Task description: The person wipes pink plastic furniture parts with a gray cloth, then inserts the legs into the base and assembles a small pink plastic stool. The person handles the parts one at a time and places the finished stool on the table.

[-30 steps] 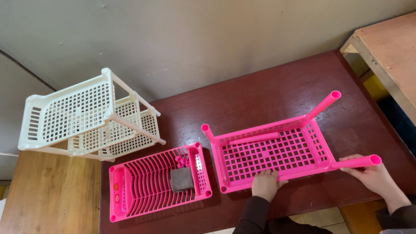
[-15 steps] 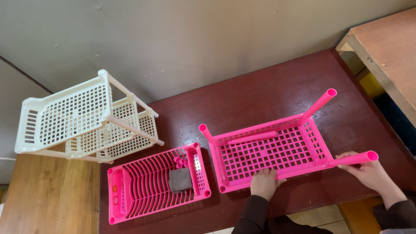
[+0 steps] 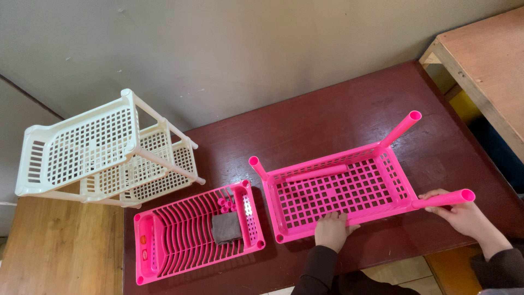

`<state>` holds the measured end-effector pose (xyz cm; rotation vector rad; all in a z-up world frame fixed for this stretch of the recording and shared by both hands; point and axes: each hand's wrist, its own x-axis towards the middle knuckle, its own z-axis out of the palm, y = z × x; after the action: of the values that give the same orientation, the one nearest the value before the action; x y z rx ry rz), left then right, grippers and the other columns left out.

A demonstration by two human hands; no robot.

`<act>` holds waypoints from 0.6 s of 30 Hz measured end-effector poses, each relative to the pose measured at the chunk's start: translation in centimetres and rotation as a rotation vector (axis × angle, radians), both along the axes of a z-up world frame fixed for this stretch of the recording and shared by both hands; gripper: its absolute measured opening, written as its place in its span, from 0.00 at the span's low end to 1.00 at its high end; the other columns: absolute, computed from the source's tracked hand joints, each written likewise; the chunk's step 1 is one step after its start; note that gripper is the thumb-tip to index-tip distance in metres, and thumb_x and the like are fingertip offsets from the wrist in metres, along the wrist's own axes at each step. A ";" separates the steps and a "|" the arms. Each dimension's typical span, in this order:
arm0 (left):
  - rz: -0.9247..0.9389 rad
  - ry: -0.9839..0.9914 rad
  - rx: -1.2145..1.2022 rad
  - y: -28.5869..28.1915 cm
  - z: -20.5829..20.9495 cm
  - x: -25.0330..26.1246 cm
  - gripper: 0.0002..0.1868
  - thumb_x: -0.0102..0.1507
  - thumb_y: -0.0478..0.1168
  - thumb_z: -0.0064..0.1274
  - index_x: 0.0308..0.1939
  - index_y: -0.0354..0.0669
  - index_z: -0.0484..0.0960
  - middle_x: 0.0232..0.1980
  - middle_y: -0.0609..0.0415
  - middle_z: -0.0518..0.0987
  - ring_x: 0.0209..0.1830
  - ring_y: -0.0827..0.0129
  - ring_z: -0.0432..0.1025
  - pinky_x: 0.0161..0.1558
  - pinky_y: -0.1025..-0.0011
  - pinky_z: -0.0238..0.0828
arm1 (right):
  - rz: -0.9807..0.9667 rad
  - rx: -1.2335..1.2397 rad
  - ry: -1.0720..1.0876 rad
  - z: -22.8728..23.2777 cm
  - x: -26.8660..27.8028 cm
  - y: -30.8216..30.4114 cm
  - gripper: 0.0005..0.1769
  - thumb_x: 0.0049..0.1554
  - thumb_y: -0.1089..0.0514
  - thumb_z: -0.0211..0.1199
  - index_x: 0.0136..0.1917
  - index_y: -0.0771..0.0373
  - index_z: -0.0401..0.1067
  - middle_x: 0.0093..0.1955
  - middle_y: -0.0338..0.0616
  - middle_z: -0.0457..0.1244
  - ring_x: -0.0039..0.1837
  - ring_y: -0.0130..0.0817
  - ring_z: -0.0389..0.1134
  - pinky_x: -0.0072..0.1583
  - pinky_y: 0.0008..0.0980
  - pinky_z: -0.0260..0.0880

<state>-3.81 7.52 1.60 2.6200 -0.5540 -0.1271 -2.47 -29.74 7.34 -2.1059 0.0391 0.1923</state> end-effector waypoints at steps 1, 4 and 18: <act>0.003 0.000 -0.008 0.0 0.1 0.0 0.28 0.64 0.64 0.57 0.42 0.41 0.80 0.36 0.48 0.79 0.41 0.56 0.77 0.43 0.58 0.75 | 0.000 -0.008 -0.005 0.0 0.1 -0.1 0.16 0.50 0.61 0.70 0.53 0.63 0.80 0.55 0.41 0.74 0.59 0.31 0.74 0.61 0.33 0.72; 0.014 -0.006 -0.023 0.1 0.1 -0.1 0.27 0.64 0.64 0.58 0.42 0.41 0.80 0.37 0.48 0.79 0.41 0.56 0.77 0.42 0.57 0.74 | -0.050 -0.068 -0.010 0.5 -0.1 0.6 0.16 0.51 0.61 0.71 0.54 0.63 0.81 0.54 0.41 0.75 0.55 0.32 0.73 0.57 0.34 0.72; 0.018 -0.022 -0.005 0.0 -0.3 -0.1 0.28 0.64 0.65 0.57 0.43 0.41 0.80 0.37 0.48 0.79 0.41 0.56 0.77 0.43 0.57 0.74 | -0.025 0.036 -0.053 0.5 -0.3 0.4 0.15 0.50 0.60 0.70 0.52 0.64 0.80 0.53 0.41 0.74 0.55 0.30 0.73 0.56 0.31 0.72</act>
<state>-3.95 7.53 1.34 2.6237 -0.5377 -0.0913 -2.82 -29.30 7.83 -2.0725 0.0306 0.1213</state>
